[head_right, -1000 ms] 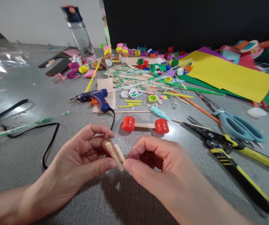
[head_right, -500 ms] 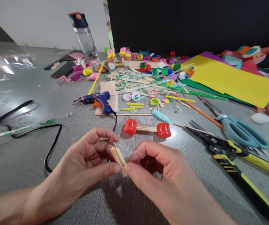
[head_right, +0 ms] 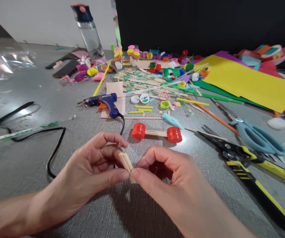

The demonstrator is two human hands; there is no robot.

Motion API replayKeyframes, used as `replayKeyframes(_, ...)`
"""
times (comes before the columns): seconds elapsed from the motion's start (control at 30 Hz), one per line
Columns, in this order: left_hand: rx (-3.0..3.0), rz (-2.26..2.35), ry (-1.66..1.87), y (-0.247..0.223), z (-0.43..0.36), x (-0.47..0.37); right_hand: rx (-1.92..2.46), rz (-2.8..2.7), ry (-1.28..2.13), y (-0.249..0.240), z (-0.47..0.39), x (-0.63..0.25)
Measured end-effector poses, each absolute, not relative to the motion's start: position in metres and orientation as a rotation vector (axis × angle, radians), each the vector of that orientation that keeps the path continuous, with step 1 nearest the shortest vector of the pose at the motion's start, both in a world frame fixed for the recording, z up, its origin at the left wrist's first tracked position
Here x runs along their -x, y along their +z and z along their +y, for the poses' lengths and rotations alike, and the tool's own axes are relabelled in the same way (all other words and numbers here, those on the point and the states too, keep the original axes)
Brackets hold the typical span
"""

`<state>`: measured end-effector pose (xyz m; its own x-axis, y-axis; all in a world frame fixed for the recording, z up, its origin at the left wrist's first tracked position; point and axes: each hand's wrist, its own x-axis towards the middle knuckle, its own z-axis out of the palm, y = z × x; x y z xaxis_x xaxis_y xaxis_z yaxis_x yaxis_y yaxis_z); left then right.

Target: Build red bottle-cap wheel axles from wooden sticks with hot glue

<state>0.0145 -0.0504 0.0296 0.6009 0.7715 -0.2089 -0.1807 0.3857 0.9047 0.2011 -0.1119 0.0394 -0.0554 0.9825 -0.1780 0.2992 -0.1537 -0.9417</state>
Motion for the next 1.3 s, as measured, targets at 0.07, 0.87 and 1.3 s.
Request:
replayKeyframes(0.07, -1.031, 0.706, 0.674, 0.029, -0.0498, -0.0146, 1.529, -1.416, 1.249, 0.0395, -0.1123, -0.2022)
replayKeyframes(0.87, -1.183, 0.76, 0.631, 0.0274, -0.05, -0.0126, 1.547, -1.461, 1.213, 0.0411, -0.1109, -0.2009)
replayKeyframes(1.3, -1.158, 0.768, 0.645, 0.0303, -0.0489, -0.0152, 1.559, -1.451, 1.221, 0.04, -0.111, -0.2024)
